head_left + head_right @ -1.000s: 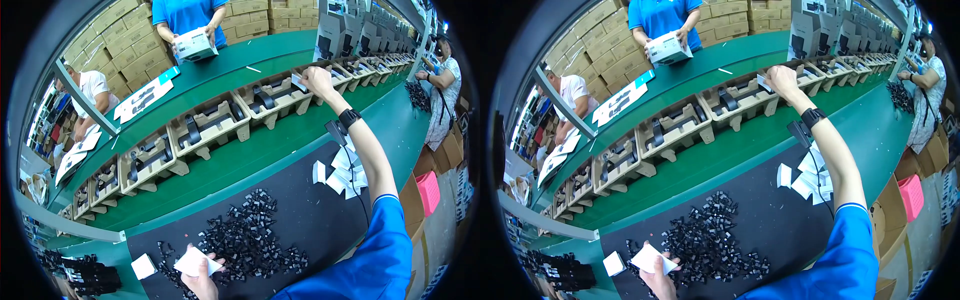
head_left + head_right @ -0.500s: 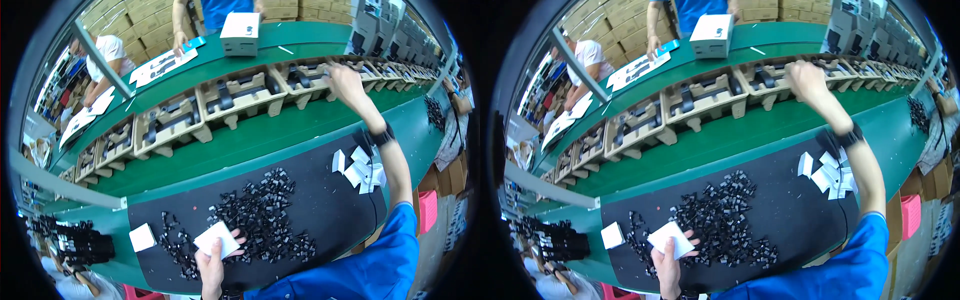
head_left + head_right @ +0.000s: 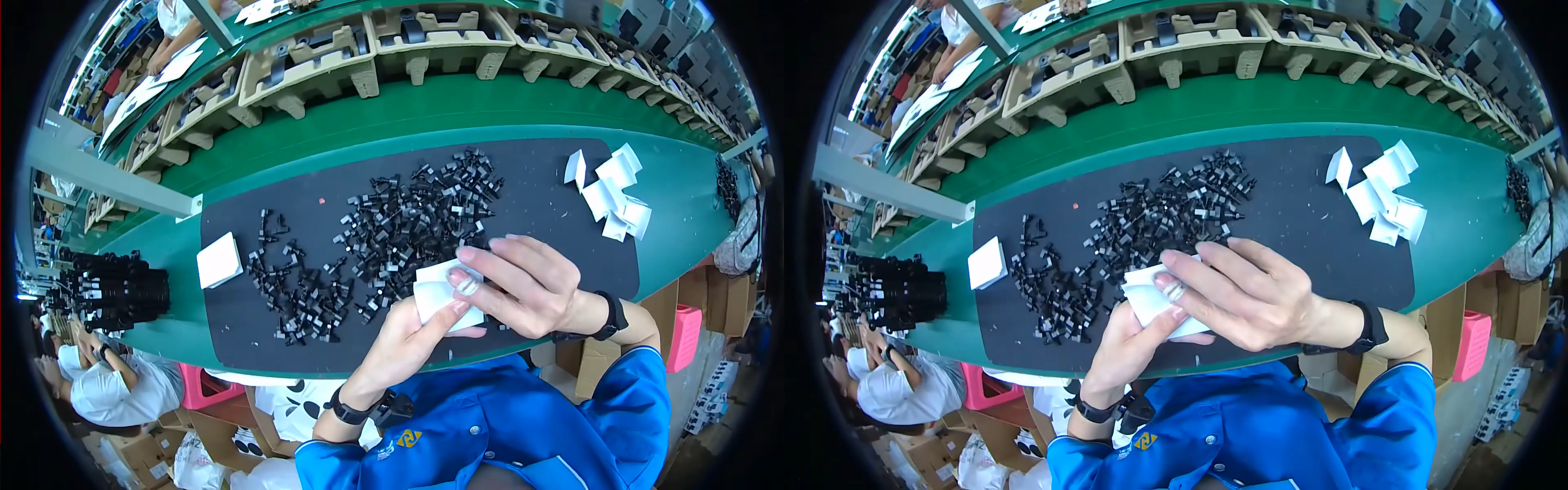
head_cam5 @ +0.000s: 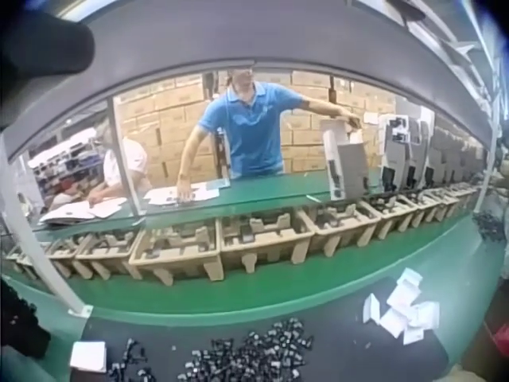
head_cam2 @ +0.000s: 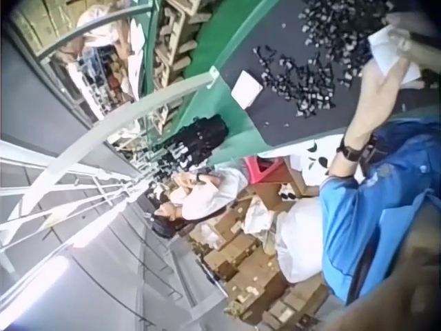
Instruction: The person picks up a small black component and places it inside a white paper sleeve by hand, then folds the sleeve closed and sets it on a stack. This process is repeated multiple times throughout the video.
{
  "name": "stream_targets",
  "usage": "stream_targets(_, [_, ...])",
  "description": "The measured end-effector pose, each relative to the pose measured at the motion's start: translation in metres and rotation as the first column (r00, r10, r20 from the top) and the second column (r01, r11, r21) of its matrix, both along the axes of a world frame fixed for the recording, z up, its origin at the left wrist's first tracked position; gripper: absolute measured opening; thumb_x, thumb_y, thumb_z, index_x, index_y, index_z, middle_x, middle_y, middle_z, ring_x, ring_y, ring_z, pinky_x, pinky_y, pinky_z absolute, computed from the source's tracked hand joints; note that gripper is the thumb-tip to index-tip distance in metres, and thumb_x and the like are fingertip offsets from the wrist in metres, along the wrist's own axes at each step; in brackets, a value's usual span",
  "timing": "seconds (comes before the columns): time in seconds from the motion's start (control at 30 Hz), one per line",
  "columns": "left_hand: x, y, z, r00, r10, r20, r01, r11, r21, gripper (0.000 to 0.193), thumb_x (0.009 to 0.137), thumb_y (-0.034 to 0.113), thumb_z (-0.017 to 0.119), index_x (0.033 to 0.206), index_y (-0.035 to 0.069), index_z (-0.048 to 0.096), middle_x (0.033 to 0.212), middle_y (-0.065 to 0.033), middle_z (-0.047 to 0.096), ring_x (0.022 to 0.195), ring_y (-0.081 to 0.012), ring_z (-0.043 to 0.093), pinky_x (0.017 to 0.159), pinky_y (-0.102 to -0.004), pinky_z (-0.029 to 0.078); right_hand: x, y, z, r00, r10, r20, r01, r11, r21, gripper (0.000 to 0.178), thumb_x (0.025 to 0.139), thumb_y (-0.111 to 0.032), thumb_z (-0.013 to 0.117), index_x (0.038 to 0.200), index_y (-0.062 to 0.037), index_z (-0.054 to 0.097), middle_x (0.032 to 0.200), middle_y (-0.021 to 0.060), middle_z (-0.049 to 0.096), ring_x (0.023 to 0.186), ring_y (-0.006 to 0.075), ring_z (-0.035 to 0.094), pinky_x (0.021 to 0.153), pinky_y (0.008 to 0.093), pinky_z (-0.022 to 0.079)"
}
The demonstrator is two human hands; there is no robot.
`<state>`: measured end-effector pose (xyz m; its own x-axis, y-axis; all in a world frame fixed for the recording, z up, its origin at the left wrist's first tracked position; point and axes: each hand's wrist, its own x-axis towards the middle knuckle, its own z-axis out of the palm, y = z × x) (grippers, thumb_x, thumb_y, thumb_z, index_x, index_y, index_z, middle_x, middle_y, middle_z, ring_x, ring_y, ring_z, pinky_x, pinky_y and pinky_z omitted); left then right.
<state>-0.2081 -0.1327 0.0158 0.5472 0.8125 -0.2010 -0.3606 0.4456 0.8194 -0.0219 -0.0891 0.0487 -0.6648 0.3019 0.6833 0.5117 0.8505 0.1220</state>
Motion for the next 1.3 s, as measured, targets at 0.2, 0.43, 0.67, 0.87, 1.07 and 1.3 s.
stream_targets(0.2, [-0.002,-0.022,0.001,0.987,0.002,-0.159,0.013,0.996,0.091,0.036,0.092,0.005,0.05,0.128,0.0,0.047,0.111,-0.0117,0.061,0.099,-0.0191,0.062,0.083,-0.0301,0.052,0.006,-0.037,0.016,0.997,0.055,0.062,-0.046,0.99,-0.135,0.022,0.076,-0.016,0.066,0.093,-0.003,0.064,0.086,0.0061,0.063,0.062,0.0141,0.059,0.044,0.0257,0.046])
stream_targets(0.43, [0.004,-0.031,-0.013,0.898,0.151,-0.414,0.09,0.858,0.506,0.05,0.073,0.002,0.067,0.121,0.008,0.057,0.108,-0.0124,0.064,0.093,-0.0242,0.065,0.08,-0.0328,0.052,0.011,-0.06,0.017,0.988,0.153,-0.02,-0.123,0.703,-0.7,0.018,0.077,-0.005,0.064,0.095,-0.0025,0.065,0.09,0.0073,0.066,0.045,0.0144,0.055,0.039,0.0258,0.045])
stream_targets(0.67, [-0.002,-0.025,-0.02,0.787,0.068,-0.613,0.223,0.895,0.386,0.042,0.067,0.005,0.074,0.107,0.006,0.064,0.099,-0.0099,0.067,0.088,-0.0226,0.066,0.077,-0.0317,0.052,0.023,-0.029,0.011,0.942,0.319,-0.102,-0.234,0.411,-0.881,0.022,0.077,-0.004,0.066,0.099,-0.0044,0.064,0.085,0.0065,0.064,0.054,0.0182,0.061,0.045,0.0275,0.049])
stream_targets(0.87, [-0.019,-0.012,-0.014,0.802,0.296,-0.519,-0.085,0.916,0.392,0.031,0.063,0.003,0.081,0.091,0.0,0.067,0.08,-0.008,0.068,0.072,-0.0134,0.065,0.067,-0.0236,0.051,0.059,0.025,-0.015,0.949,0.008,0.315,0.203,0.75,-0.63,0.028,0.075,-0.006,0.068,0.103,-0.0063,0.064,0.082,0.0057,0.057,0.068,0.0218,0.061,0.053,0.0314,0.051])
stream_targets(1.07, [-0.015,-0.007,-0.018,0.849,0.313,-0.426,-0.048,0.848,0.528,0.035,0.064,0.001,0.077,0.098,0.005,0.068,0.09,-0.0072,0.069,0.081,-0.019,0.067,0.071,-0.0266,0.052,0.065,0.04,-0.056,0.975,0.142,0.171,0.008,0.746,-0.666,0.025,0.077,-0.006,0.066,0.102,-0.0059,0.063,0.088,0.0078,0.056,0.072,0.0227,0.062,0.055,0.0332,0.051])
stream_targets(1.3, [-0.006,-0.006,-0.02,0.801,0.409,-0.437,-0.044,0.768,0.639,0.027,0.064,0.0,0.078,0.089,0.003,0.068,0.087,-0.0081,0.069,0.078,-0.0164,0.067,0.068,-0.025,0.052,0.028,-0.007,0.028,0.955,0.17,-0.242,-0.292,0.669,-0.684,0.018,0.075,-0.005,0.066,0.093,-0.0004,0.065,0.089,0.0105,0.061,0.066,0.0201,0.063,0.046,0.0294,0.051])
